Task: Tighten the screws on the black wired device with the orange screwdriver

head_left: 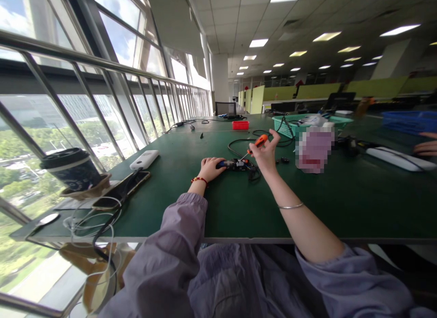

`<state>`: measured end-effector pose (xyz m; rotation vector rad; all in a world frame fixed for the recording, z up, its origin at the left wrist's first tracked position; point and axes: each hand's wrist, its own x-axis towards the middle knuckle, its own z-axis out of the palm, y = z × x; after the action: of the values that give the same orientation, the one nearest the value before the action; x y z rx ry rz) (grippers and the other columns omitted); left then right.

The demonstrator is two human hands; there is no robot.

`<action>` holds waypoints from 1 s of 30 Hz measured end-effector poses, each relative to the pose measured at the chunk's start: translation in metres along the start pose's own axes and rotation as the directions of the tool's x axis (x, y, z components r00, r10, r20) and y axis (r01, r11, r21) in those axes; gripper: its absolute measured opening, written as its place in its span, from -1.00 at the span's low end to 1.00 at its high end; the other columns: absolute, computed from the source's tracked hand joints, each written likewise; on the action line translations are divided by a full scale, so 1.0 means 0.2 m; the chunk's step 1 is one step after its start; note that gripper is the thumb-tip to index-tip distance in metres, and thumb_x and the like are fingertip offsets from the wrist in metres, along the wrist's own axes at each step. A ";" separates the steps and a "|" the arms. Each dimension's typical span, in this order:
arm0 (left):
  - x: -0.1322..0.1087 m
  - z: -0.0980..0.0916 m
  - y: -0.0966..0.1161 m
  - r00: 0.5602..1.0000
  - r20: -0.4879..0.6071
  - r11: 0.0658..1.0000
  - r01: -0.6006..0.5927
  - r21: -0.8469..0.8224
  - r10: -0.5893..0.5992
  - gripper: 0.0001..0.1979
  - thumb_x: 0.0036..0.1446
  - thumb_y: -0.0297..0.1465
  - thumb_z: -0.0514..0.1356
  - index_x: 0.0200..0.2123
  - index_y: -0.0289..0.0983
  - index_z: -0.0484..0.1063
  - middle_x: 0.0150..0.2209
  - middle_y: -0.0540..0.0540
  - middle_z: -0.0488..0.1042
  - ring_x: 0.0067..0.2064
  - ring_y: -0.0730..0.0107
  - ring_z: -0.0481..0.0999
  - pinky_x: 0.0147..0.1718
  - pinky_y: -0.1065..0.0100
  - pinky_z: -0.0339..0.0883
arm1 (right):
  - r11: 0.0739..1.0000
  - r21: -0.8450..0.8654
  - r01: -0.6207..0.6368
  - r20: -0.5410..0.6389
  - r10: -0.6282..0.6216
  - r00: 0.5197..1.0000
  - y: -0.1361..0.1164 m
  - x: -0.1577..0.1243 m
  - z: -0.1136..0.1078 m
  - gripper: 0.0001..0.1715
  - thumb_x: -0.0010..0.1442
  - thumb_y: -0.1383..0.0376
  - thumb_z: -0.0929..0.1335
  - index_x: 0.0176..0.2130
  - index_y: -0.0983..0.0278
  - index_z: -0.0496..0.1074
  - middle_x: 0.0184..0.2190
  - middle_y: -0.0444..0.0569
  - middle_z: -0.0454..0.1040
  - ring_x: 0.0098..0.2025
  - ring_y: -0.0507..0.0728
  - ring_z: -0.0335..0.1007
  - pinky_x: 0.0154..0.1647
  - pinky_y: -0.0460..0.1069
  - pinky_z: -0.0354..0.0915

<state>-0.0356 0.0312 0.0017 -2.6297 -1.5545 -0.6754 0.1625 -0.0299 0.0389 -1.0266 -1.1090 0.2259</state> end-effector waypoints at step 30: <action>0.00 0.01 -0.01 1.000 -0.006 1.000 -0.005 0.002 0.005 -0.62 0.15 -0.18 0.10 0.03 -0.08 0.39 -0.02 -0.06 0.45 0.10 0.15 0.28 0.16 0.08 -0.08 | 0.986 -0.160 0.054 0.003 -0.054 0.999 -0.01 -0.02 0.00 -0.16 -0.14 0.12 0.40 0.11 0.23 0.16 -0.37 -0.12 0.36 -0.44 0.07 0.29 -0.38 0.00 0.27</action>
<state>-0.0366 0.0319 0.0002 -2.6270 -1.5454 -0.6798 0.1604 -0.0344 0.0382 -1.1373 -1.1669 0.0932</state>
